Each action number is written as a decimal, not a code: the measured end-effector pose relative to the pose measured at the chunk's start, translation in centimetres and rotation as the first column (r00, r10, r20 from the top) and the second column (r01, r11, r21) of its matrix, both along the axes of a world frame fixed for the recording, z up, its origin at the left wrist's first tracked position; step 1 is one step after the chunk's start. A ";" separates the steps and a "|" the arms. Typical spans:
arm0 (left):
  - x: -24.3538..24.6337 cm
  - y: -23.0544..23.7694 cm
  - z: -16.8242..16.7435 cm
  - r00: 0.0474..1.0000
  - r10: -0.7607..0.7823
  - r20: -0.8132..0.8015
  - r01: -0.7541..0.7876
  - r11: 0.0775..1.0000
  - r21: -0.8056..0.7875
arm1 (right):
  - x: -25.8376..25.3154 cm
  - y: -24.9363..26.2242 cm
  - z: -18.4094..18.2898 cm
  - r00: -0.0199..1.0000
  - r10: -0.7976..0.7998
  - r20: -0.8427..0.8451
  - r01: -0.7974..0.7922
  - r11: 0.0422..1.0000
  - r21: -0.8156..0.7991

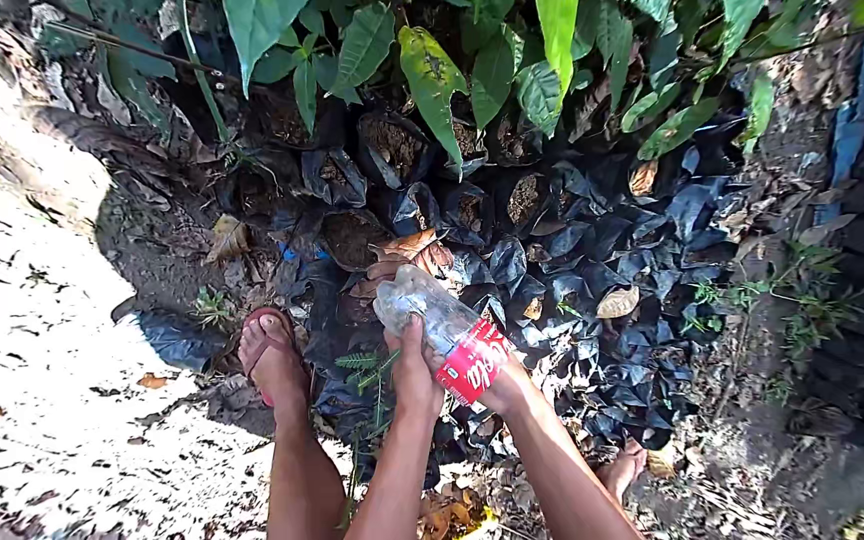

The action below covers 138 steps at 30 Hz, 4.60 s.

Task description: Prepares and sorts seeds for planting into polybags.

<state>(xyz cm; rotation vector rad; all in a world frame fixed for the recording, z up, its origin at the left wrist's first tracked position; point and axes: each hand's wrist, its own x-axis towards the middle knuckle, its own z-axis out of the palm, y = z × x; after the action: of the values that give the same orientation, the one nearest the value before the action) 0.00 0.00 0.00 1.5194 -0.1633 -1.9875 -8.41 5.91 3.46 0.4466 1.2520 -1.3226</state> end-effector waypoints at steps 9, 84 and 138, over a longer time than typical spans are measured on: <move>0.5 -0.7 -0.1 0.999 0.023 -0.047 -0.027 0.996 -0.081 | -2.9 5.6 2.5 0.976 0.069 0.205 -0.032 0.983 -0.180; 0.0 -0.6 0.5 0.873 0.241 -0.424 -0.098 0.938 0.332 | -6.1 -4.3 3.3 0.999 0.050 -0.017 -0.052 0.985 -0.162; 1.4 -3.5 1.6 0.988 0.102 -0.112 -0.090 0.990 0.110 | -1.1 -7.0 3.9 0.286 0.704 -0.650 -0.713 0.609 0.346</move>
<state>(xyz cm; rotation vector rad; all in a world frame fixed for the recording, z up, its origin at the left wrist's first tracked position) 1.43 -3.49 1.60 1.4414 0.0627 -2.0289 -9.49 -1.11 7.38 -0.7610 1.8082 -0.6616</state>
